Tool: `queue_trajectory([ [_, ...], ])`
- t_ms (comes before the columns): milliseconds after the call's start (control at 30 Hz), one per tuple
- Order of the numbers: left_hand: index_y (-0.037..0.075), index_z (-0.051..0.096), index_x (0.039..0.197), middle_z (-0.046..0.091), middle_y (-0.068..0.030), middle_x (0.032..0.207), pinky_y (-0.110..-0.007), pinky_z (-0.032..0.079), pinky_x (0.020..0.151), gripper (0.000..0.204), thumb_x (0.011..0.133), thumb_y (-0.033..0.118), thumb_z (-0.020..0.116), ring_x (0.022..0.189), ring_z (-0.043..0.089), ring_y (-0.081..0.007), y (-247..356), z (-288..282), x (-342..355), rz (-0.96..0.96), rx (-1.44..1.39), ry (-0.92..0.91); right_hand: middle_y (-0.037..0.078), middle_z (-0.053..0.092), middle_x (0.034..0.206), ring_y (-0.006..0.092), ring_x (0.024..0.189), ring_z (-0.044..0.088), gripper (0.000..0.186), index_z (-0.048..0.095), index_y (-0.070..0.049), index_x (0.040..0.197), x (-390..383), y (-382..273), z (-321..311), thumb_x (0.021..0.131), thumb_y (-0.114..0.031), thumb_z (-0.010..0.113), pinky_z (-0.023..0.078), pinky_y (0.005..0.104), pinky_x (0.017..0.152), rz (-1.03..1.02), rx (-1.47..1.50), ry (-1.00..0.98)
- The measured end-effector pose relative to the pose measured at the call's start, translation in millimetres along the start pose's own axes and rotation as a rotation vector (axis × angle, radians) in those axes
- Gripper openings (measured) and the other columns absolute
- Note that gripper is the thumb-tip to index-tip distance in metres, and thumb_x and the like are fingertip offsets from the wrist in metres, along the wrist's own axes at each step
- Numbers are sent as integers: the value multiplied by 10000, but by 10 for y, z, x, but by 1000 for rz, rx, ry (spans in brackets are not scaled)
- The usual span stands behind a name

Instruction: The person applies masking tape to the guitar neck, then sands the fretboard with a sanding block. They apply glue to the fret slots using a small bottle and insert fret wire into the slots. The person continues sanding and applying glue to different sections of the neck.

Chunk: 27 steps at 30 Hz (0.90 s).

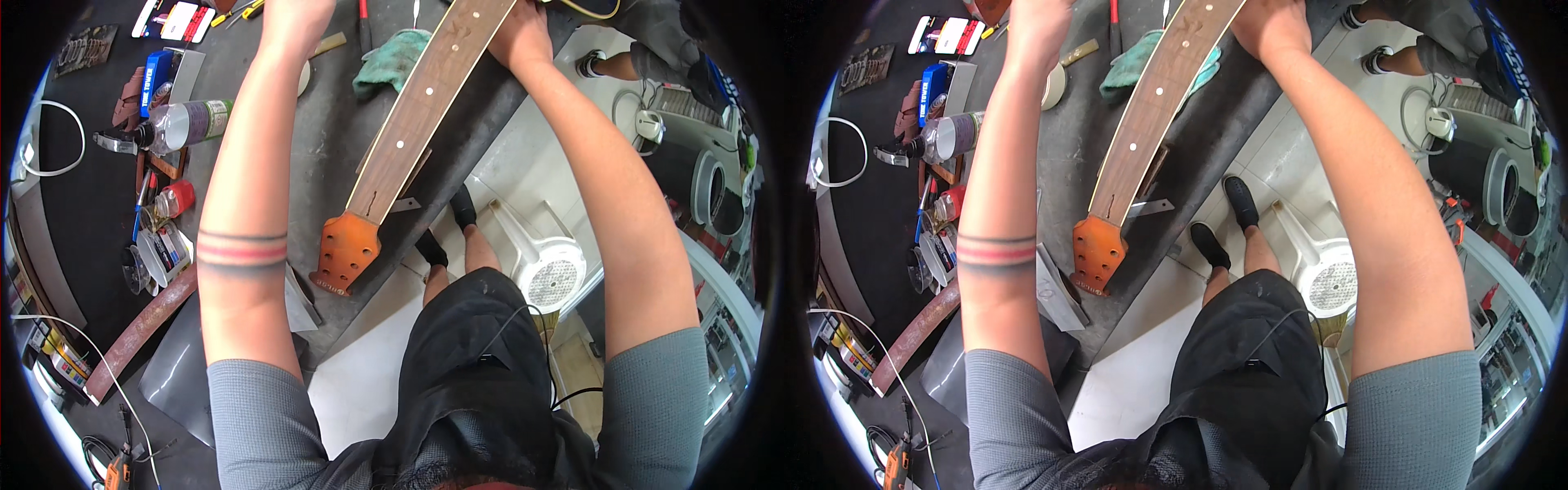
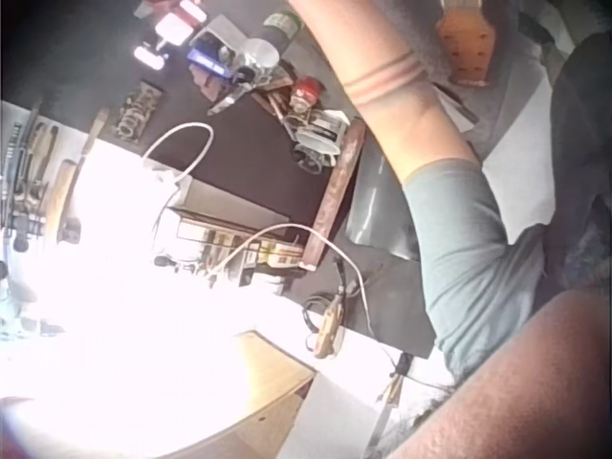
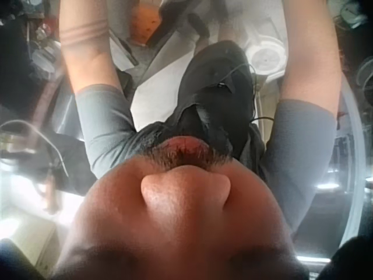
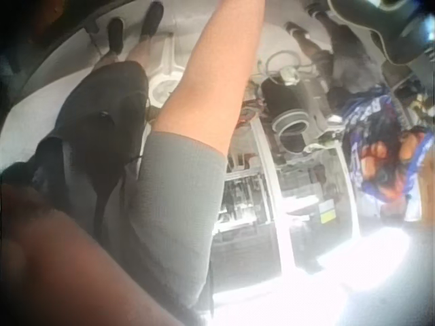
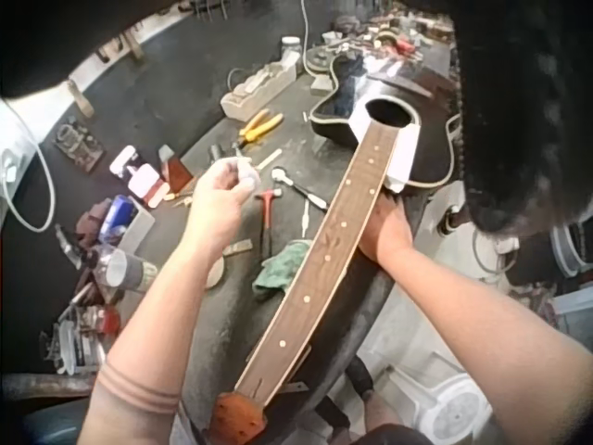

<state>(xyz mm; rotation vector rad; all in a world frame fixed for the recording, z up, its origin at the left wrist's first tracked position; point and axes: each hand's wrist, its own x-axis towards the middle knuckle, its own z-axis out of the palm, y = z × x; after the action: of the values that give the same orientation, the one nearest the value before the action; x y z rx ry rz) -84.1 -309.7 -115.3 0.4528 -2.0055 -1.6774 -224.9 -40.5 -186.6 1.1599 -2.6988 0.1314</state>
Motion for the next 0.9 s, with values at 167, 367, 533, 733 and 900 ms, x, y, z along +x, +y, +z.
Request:
queue_trajectory([
  [167,-4,674,1208,751,-39,1052,-307,563,926,227,996,-84,688,989,706,-145,-322,69,390,-66,142,62,197,700,1482,395,1341,675,553,655,-99,1516,79,3,-52,1025,-354,638,475,561,1165,81,21,-191],
  [367,-33,576,1561,774,-188,1399,-368,565,1106,585,1030,91,789,1261,757,-247,-316,101,354,-139,552,-23,194,743,1367,405,1260,696,469,717,-82,1419,70,-39,-149,1037,-338,623,459,551,1146,148,157,-124],
  [533,-19,584,1549,675,-222,1548,-411,493,1237,555,1035,99,757,1457,645,-302,204,157,-152,-10,519,218,206,753,1363,399,1286,696,465,730,-57,1380,132,-64,-258,1088,-360,532,433,536,1190,175,284,-175],
  [733,-9,695,1341,686,-149,1391,-452,482,1196,319,1028,-65,670,1334,650,-308,1200,-176,-2494,129,646,456,151,796,1069,360,1092,754,241,761,-49,1086,-336,251,-397,880,-6,644,534,491,1099,-153,625,232],
  [900,-13,604,1446,570,-168,1461,-434,452,1203,370,1076,-22,619,1398,575,-320,1042,-444,-4557,-329,892,616,82,804,1058,301,1078,751,239,757,-92,971,-93,739,-1209,819,39,627,568,422,972,-370,669,351],
])
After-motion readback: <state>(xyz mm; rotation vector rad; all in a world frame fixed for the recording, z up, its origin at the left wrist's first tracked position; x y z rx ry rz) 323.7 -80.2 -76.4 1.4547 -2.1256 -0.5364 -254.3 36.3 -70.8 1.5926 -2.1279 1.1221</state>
